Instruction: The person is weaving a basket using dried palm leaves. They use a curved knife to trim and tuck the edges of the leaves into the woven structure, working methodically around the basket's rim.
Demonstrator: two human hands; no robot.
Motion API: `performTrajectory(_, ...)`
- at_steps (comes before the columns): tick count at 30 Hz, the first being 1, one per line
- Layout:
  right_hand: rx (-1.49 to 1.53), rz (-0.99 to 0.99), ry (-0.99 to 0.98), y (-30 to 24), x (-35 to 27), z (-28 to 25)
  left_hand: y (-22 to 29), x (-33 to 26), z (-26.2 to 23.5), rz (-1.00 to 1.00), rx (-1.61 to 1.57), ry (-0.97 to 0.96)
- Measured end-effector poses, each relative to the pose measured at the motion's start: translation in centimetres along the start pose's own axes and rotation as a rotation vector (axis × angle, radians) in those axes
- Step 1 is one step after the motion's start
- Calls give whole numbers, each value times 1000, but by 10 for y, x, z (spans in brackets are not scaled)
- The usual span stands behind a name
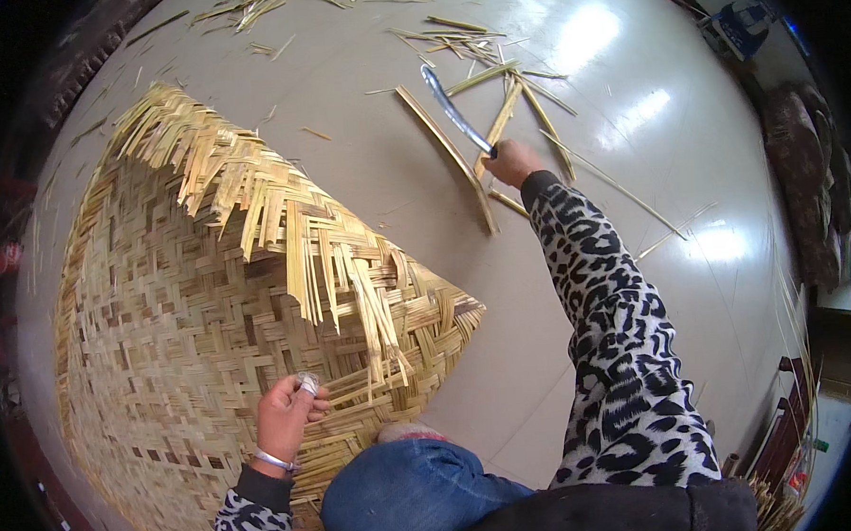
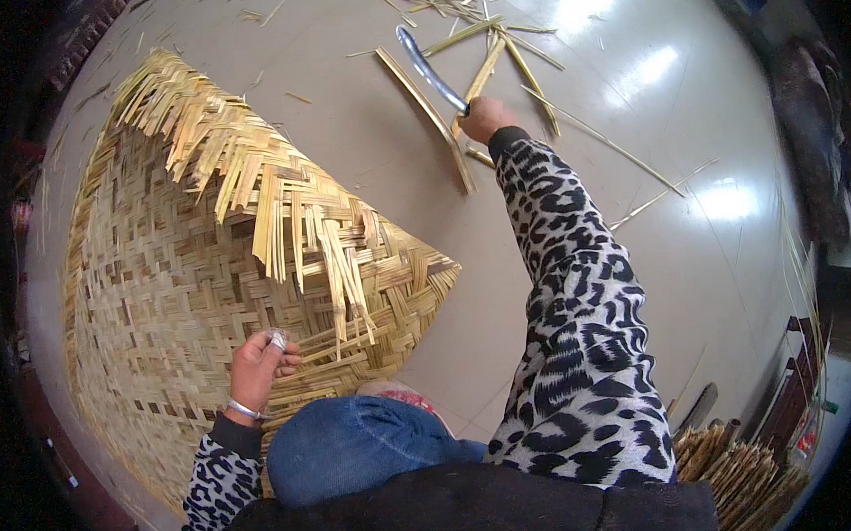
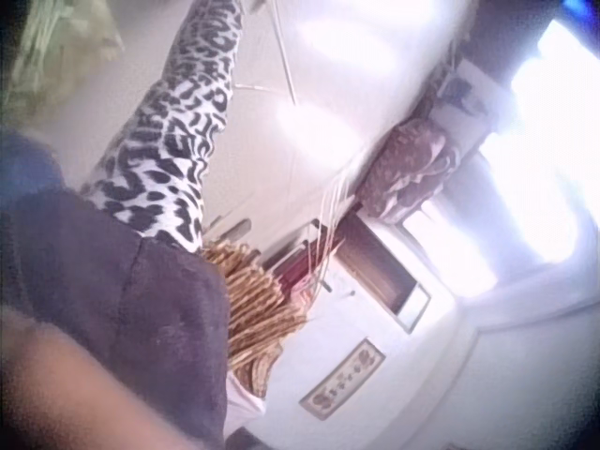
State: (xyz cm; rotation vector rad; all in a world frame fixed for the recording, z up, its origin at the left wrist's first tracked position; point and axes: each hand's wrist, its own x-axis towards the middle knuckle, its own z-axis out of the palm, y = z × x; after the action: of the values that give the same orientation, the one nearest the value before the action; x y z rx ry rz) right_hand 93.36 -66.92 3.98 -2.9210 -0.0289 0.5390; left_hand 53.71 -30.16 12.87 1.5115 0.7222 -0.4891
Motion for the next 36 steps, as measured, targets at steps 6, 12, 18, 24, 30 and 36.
performTrajectory(6,47,193,179,-22,32,4,-15,4,-9,-52,-32,35)
performTrajectory(12,127,271,137,-30,35,17,-28,10,-16,-112,-9,36)
performTrajectory(18,119,222,154,-12,7,14,-24,16,-17,-63,4,19)
performTrajectory(24,352,-86,246,-25,-78,-2,28,7,-4,82,-43,0)
performTrajectory(30,747,-464,-174,-103,-221,-29,94,14,28,268,41,-85)
performTrajectory(36,626,-806,-380,-181,-285,-37,97,-5,21,397,-206,-22)
